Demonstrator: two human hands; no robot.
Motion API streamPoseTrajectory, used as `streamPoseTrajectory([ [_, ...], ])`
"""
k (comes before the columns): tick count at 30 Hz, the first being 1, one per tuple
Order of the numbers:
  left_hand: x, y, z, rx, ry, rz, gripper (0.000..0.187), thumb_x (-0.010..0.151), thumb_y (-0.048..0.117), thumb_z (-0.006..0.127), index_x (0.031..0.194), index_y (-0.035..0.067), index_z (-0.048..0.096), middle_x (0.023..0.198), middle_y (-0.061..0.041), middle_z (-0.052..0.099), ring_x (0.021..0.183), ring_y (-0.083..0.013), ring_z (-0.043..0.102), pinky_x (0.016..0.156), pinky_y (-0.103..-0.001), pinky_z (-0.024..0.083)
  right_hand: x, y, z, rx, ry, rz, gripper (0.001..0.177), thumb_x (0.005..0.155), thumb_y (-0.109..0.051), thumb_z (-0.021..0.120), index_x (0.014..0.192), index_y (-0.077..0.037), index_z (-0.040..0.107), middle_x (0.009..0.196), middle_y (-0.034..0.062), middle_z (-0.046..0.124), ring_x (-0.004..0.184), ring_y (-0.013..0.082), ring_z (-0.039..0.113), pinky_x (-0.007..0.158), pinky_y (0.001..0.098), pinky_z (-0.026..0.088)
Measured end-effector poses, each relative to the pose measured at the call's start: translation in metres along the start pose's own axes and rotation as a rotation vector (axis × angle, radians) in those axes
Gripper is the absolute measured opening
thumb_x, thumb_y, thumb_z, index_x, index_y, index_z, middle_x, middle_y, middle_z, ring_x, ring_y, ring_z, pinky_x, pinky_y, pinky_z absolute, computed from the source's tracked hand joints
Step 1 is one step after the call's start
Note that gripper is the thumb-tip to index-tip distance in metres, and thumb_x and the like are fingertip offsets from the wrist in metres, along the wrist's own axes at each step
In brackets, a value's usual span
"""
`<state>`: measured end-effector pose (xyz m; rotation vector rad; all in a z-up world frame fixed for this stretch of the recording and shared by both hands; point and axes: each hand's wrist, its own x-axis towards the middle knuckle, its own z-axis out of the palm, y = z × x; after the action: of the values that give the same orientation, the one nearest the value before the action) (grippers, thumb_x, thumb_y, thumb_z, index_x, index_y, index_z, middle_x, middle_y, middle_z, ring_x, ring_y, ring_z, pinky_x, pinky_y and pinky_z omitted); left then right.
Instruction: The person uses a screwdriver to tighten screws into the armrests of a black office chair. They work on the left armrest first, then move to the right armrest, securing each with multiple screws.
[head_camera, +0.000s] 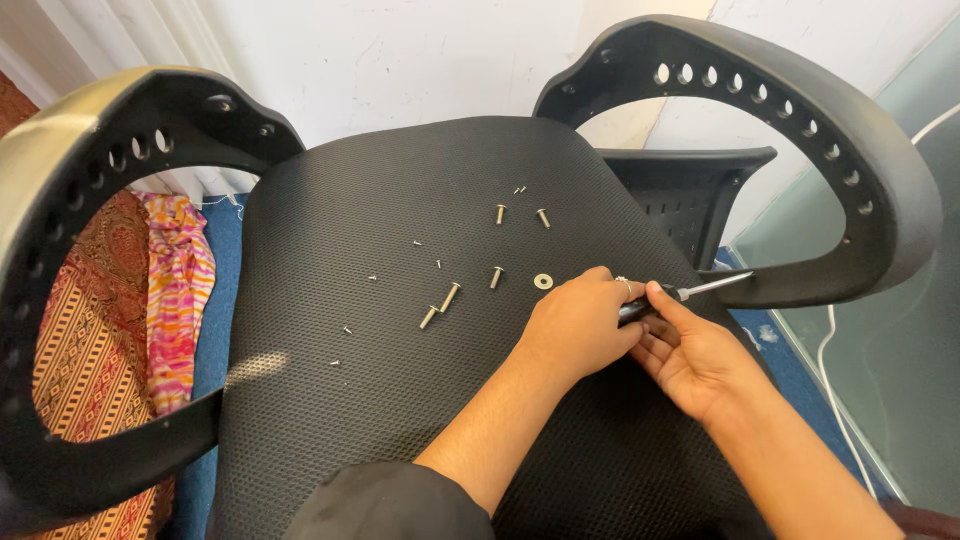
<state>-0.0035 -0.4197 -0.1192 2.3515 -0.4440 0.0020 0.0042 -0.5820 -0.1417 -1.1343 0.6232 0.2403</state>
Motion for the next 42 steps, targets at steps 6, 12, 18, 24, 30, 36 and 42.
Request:
streamPoseTrajectory([
  [6,0.0,0.005,-0.012,-0.122,0.083,-0.126,0.049,0.083,0.038,0.075,0.126,0.014,0.069,0.106,-0.009,0.07,0.099,-0.025,0.069,0.082,-0.04,0.056,0.015,0.005,-0.005,0.076,-0.06,-0.034,0.021,0.098,-0.024,0.065,0.109,-0.005,0.062,0.104,0.008,0.066,0.101,0.0205,0.066,0.095,0.0383,0.057],
  [12,-0.014,0.0,-0.015,-0.639,0.096,-0.465,0.041,0.089,0.04,0.069,0.11,0.004,0.069,0.083,-0.011,0.073,0.076,-0.0261,0.074,0.072,-0.039,0.061,0.01,0.015,0.0,0.274,-0.289,-0.154,0.02,0.1,-0.019,0.058,0.111,-0.002,0.06,0.115,0.013,0.069,0.108,0.0228,0.068,0.104,0.0423,0.05],
  [18,-0.015,-0.011,0.007,-0.495,0.276,-0.154,0.033,0.083,0.018,0.079,0.111,0.007,0.065,0.108,-0.012,0.065,0.099,-0.0217,0.066,0.087,-0.036,0.056,0.006,0.01,0.002,0.26,-0.244,-0.096,0.027,0.1,-0.028,0.06,0.104,-0.001,0.06,0.106,0.0153,0.068,0.104,0.0247,0.067,0.097,0.0388,0.055],
  [24,-0.018,-0.017,0.016,-0.552,0.34,-0.013,0.038,0.078,0.01,0.079,0.114,0.011,0.067,0.119,-0.007,0.066,0.111,-0.0214,0.065,0.09,-0.037,0.057,0.017,0.015,0.008,0.155,-0.077,-0.095,0.018,0.1,-0.024,0.065,0.1,-0.007,0.059,0.1,0.0072,0.063,0.098,0.0192,0.064,0.088,0.0355,0.058],
  [30,-0.017,-0.015,0.006,-0.743,0.35,-0.14,0.034,0.094,0.028,0.067,0.12,0.006,0.062,0.1,-0.01,0.07,0.086,-0.0175,0.069,0.074,-0.031,0.056,0.01,0.024,0.0,0.276,-0.22,-0.132,0.023,0.101,-0.029,0.06,0.104,-0.005,0.061,0.106,0.0086,0.067,0.102,0.0217,0.065,0.099,0.0392,0.053],
  [36,-0.01,-0.014,0.0,-0.829,0.109,-0.472,0.044,0.099,0.04,0.06,0.096,-0.003,0.07,0.062,-0.007,0.067,0.048,-0.0136,0.063,0.044,-0.026,0.047,-0.001,0.026,0.006,0.358,-0.268,-0.161,0.026,0.102,-0.028,0.055,0.107,-0.004,0.061,0.113,0.0134,0.069,0.11,0.025,0.066,0.107,0.0425,0.05],
  [42,-0.015,-0.017,0.0,-0.83,0.197,-0.385,0.027,0.091,0.026,0.072,0.113,0.011,0.073,0.069,-0.003,0.065,0.058,-0.0081,0.058,0.054,-0.023,0.048,-0.006,0.01,0.016,0.201,-0.133,-0.068,0.036,0.097,-0.034,0.063,0.105,0.0,0.06,0.112,0.0191,0.069,0.111,0.0298,0.067,0.103,0.0436,0.056],
])
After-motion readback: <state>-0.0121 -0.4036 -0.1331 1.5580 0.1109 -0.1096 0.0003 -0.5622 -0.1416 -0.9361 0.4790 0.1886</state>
